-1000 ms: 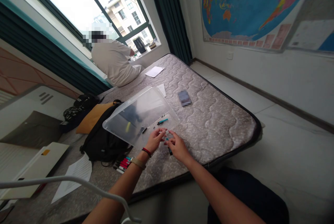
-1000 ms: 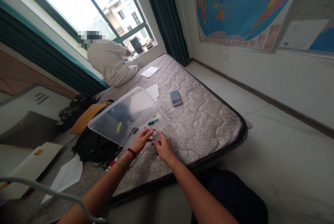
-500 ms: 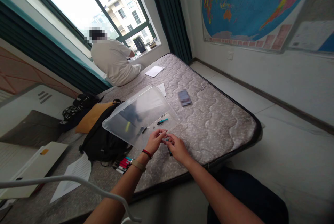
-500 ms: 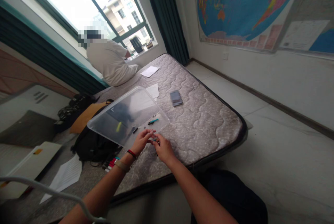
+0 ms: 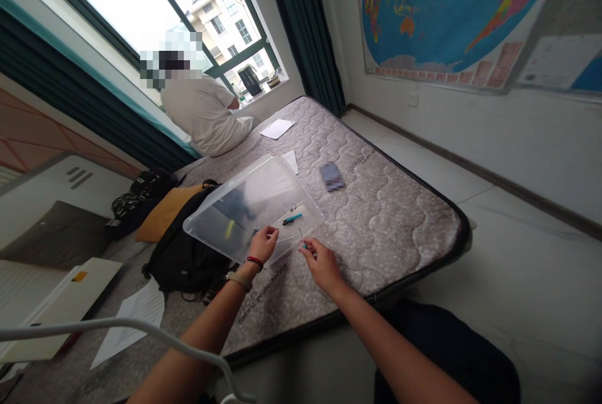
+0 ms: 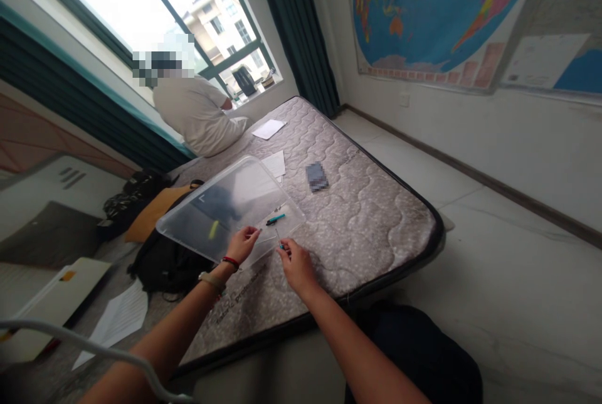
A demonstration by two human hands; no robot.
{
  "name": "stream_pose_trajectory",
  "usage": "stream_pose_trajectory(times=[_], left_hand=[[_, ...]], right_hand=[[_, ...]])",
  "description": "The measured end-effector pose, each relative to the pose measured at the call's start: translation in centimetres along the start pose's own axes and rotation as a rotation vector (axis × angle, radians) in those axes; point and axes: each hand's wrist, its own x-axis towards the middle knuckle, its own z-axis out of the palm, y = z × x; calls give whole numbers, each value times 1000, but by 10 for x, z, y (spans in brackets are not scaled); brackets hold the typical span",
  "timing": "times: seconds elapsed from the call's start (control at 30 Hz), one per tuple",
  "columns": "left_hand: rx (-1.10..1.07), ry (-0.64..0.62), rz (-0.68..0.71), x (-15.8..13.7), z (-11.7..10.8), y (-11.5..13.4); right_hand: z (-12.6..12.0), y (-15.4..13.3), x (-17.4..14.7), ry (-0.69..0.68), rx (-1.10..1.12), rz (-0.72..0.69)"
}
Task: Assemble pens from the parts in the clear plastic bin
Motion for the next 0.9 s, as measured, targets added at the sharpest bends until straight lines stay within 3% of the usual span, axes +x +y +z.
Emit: stream_pose_trajectory(times=[0.27, 0.53, 0.9], left_hand=[[246, -38, -82, 39, -5, -29], [366, -110, -49, 45, 6, -25], [466, -98, 52, 40, 11, -9]], right_hand=[[-1, 2, 0, 11, -57, -30], [-1, -2, 1, -22, -34, -20], [3, -8, -3, -71, 19, -1]])
